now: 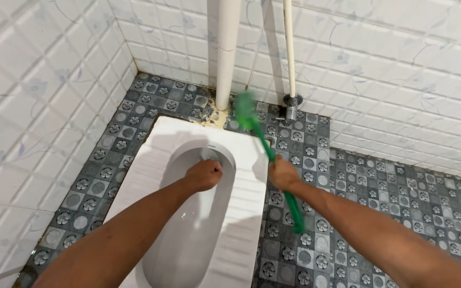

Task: The person scrubs a white squat toilet with a green long-handled brush, cleaning the rim, interior bowl, and surrounding floor tiles. The person repeatedly dips the brush into a blue basin of water and continues scrubbing different sections of the toilet and adjacent floor.

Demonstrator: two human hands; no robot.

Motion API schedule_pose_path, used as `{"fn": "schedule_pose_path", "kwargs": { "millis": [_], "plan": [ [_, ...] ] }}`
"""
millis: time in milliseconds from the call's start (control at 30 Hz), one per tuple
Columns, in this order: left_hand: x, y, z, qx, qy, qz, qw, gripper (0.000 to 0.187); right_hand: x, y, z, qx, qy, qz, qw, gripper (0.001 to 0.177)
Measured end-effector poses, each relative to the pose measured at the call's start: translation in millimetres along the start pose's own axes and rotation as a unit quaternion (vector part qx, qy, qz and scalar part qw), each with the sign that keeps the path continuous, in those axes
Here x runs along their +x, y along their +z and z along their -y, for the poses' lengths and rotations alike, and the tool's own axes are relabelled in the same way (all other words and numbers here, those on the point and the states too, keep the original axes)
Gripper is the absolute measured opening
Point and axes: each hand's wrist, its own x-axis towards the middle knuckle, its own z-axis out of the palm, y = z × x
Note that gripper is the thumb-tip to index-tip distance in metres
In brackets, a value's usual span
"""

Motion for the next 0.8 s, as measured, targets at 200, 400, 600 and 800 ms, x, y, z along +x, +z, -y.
{"fn": "schedule_pose_path", "kwargs": {
  "millis": [200, 400, 600, 800],
  "plan": [
    [2.7, 1.0, 1.7, 0.036, -0.023, 0.0, 0.999, 0.037, -9.5, -1.6, 16.8, 0.035, 0.004, -0.014, 0.999, 0.045],
    [-6.9, -0.1, -4.9, 0.016, 0.008, 0.019, 1.0, 0.038, 10.9, 12.4, -33.4, 0.038, 0.08, -0.071, 0.994, 0.045],
    [-19.8, -10.8, -9.9, 0.04, -0.005, 0.025, 0.999, 0.038, -19.7, 0.1, -47.5, -0.174, -0.031, -0.018, 0.984, 0.035],
    [-17.1, -3.9, -6.9, 0.07, 0.017, 0.032, 0.997, 0.04, -67.4, -1.2, -17.4, -0.067, -0.1, -0.018, 0.993, 0.04]
  ]
}}
